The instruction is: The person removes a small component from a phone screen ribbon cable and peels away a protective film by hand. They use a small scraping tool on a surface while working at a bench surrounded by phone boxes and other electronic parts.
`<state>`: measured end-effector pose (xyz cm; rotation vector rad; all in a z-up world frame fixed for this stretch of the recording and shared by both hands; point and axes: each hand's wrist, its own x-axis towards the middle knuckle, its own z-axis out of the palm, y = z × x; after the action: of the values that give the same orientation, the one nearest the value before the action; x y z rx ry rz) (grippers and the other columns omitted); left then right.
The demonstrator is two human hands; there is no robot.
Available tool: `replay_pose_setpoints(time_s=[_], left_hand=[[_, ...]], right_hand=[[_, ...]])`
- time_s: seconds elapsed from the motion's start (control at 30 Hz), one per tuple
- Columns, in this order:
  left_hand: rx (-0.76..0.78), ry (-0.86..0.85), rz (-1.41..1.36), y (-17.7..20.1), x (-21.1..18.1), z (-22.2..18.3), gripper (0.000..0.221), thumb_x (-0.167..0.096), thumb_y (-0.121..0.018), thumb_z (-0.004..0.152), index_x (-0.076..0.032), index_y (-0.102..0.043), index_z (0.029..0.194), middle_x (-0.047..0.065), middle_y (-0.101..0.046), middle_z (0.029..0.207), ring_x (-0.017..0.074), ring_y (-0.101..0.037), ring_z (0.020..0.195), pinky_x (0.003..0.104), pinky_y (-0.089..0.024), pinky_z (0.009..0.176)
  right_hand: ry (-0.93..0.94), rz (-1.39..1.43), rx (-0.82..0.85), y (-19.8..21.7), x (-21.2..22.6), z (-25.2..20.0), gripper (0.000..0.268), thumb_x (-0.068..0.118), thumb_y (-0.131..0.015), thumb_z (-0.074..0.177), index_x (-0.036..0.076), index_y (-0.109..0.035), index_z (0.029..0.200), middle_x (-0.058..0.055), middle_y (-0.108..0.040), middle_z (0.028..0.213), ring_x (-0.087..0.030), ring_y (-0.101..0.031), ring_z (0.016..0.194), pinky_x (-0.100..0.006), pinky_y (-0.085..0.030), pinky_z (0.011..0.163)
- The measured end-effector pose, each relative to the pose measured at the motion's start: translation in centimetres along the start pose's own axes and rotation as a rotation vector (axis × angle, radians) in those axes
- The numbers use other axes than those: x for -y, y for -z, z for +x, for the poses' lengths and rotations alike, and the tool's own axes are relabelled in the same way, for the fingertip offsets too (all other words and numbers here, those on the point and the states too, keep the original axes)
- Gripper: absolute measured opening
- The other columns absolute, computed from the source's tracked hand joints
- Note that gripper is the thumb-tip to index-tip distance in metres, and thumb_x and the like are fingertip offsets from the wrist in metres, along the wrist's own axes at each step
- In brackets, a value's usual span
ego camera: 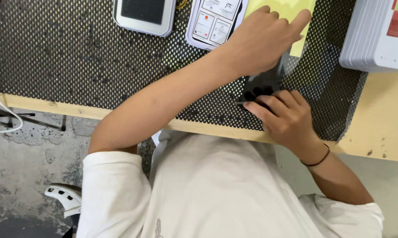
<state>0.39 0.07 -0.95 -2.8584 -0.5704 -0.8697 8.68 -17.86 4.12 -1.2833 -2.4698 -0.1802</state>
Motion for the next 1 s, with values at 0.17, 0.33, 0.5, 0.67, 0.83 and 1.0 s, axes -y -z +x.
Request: replay_pose_setpoints(time_s=[0.17,0.33,0.5,0.67,0.83,1.0], left_hand=[[0.012,-0.012,-0.022,0.1,0.0,0.0,0.031,-0.031,-0.065,0.101,-0.007,-0.049,0.111,-0.003,-0.061,0.057,0.0259,-0.062,0.05,0.036,-0.039,0.052],[0.048,-0.017,-0.05,-0.1,0.1,-0.1,0.032,-0.029,-0.062,0.105,-0.005,-0.047,0.12,-0.003,-0.064,0.062,0.0275,-0.064,0.054,0.037,-0.042,0.054],[0.038,-0.051,-0.036,0.3,0.3,-0.1,0.03,-0.031,-0.059,0.107,-0.007,-0.047,0.12,-0.004,-0.061,0.06,0.0245,-0.06,0.051,0.036,-0.041,0.053],[0.023,-0.053,-0.045,0.3,0.5,-0.1,0.034,-0.031,-0.063,0.107,-0.004,-0.048,0.122,-0.005,-0.059,0.057,0.0225,-0.061,0.049,0.034,-0.041,0.051],[0.019,-0.039,-0.081,0.5,0.7,-0.1,0.036,-0.032,-0.063,0.107,-0.004,-0.046,0.122,-0.003,-0.06,0.059,0.0242,-0.062,0.051,0.036,-0.04,0.051],[0.083,-0.002,-0.176,0.2,1.1,-0.3,0.051,-0.042,-0.057,0.119,-0.005,-0.034,0.145,-0.001,-0.067,0.066,0.0298,-0.066,0.057,0.041,-0.043,0.056]], right_hand=[[-0.016,-0.119,-0.046,0.0,1.4,-0.4,0.014,0.011,-0.064,0.106,0.019,-0.076,0.104,-0.004,-0.076,0.102,-0.026,-0.059,0.076,-0.037,-0.043,0.062],[-0.032,-0.084,0.003,1.2,2.3,-1.9,0.025,0.008,-0.054,0.106,0.012,-0.078,0.108,-0.006,-0.078,0.105,-0.025,-0.065,0.081,-0.038,-0.045,0.064],[-0.083,-0.128,0.0,0.8,3.3,-2.6,0.027,0.016,-0.053,0.107,0.012,-0.079,0.114,-0.006,-0.079,0.108,-0.026,-0.067,0.082,-0.039,-0.048,0.067],[-0.117,-0.167,-0.079,0.1,3.7,-2.5,0.031,0.001,-0.053,0.1,0.012,-0.08,0.11,-0.006,-0.08,0.102,-0.026,-0.068,0.078,-0.038,-0.049,0.062],[-0.127,-0.178,-0.079,-0.1,3.6,-2.1,0.03,0.004,-0.053,0.102,0.011,-0.081,0.108,-0.004,-0.079,0.103,-0.026,-0.066,0.077,-0.038,-0.047,0.061],[-0.153,-0.243,-0.098,-0.2,3.0,-0.7,0.013,0.009,-0.072,0.103,0.013,-0.085,0.101,-0.003,-0.077,0.096,-0.026,-0.064,0.077,-0.038,-0.047,0.062]])
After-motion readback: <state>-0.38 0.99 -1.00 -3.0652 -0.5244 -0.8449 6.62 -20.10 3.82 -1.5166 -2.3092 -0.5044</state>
